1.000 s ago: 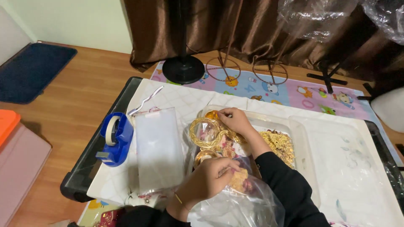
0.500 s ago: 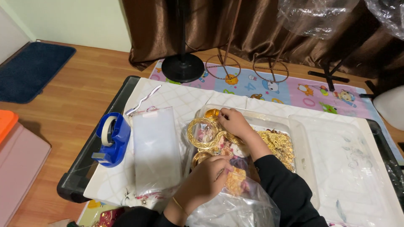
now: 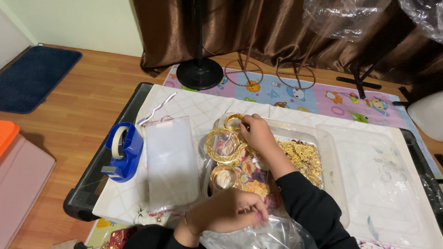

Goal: Organizing bridal jewelry and floral ornaments by transferring them from a storage bin into a plastic bag.

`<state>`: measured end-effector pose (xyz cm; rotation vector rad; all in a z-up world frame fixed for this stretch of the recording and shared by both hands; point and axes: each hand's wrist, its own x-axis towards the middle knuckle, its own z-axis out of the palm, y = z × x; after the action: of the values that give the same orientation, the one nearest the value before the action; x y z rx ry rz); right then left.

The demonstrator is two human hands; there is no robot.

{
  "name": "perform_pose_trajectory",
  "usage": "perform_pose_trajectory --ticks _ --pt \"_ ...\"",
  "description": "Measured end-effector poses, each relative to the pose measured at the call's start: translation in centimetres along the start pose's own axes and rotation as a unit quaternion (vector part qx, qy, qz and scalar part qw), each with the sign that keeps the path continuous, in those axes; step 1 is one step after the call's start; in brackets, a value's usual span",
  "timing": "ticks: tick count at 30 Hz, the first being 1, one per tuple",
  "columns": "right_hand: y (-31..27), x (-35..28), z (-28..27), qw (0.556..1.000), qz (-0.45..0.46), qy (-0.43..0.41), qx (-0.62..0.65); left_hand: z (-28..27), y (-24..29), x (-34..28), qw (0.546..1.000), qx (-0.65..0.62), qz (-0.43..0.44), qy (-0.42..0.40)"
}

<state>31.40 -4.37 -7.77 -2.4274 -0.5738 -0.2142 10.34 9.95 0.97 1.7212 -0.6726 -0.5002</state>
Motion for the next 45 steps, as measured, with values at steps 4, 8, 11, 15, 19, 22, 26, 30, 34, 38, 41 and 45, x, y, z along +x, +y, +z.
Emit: perform_pose_trajectory --ticks 4,8,11,15,19,22,26,30,34,38,41,45 --pt "0.3 0.1 0.6 0.999 0.001 0.032 0.000 -0.1 0.3 -0.5 1.000 -0.012 0.015 -0.013" --pt "0.1 0.1 0.6 0.998 0.016 0.051 0.022 -0.2 -0.1 -0.7 0.994 -0.081 0.031 -0.065" --pt "-0.2 0.1 0.4 0.996 0.000 0.090 0.023 -0.1 -0.3 -0.9 0.988 -0.115 0.037 -0.096" --pt "0.0 0.2 -0.1 0.986 -0.020 0.151 0.067 -0.1 0.2 -0.9 0.989 -0.114 0.026 -0.092" --pt "-0.6 0.3 -1.9 0.986 0.005 0.156 0.064 0.1 0.9 -0.9 0.987 -0.133 0.023 -0.091" --pt "0.4 -0.1 -2.6 0.982 -0.025 0.171 0.081 0.6 2.0 -1.0 0.999 -0.023 0.005 -0.035" --pt "-1.2 -2.0 -6.5 0.986 -0.022 0.151 0.067 1.5 2.3 -1.2 0.992 -0.078 0.087 0.035" --pt "-3.0 -4.3 -10.9 0.988 -0.038 0.127 0.074 1.8 2.2 -1.2 0.983 0.009 0.168 0.066" --pt "-2.8 -5.8 -11.9 0.993 -0.033 0.108 0.028 3.1 3.1 -0.7 0.978 0.046 0.178 0.102" --pt "-0.2 -5.6 -9.1 0.997 0.072 0.028 0.007 4.3 4.2 -0.8 0.981 0.055 0.178 0.059" --pt "0.8 -6.3 -7.9 0.997 0.076 0.024 0.014 5.1 4.9 -1.4 0.974 0.098 0.194 0.065" --pt "-1.6 -8.1 -10.2 0.996 0.074 0.048 0.027 5.9 6.1 -2.7 0.934 0.223 0.230 0.156"
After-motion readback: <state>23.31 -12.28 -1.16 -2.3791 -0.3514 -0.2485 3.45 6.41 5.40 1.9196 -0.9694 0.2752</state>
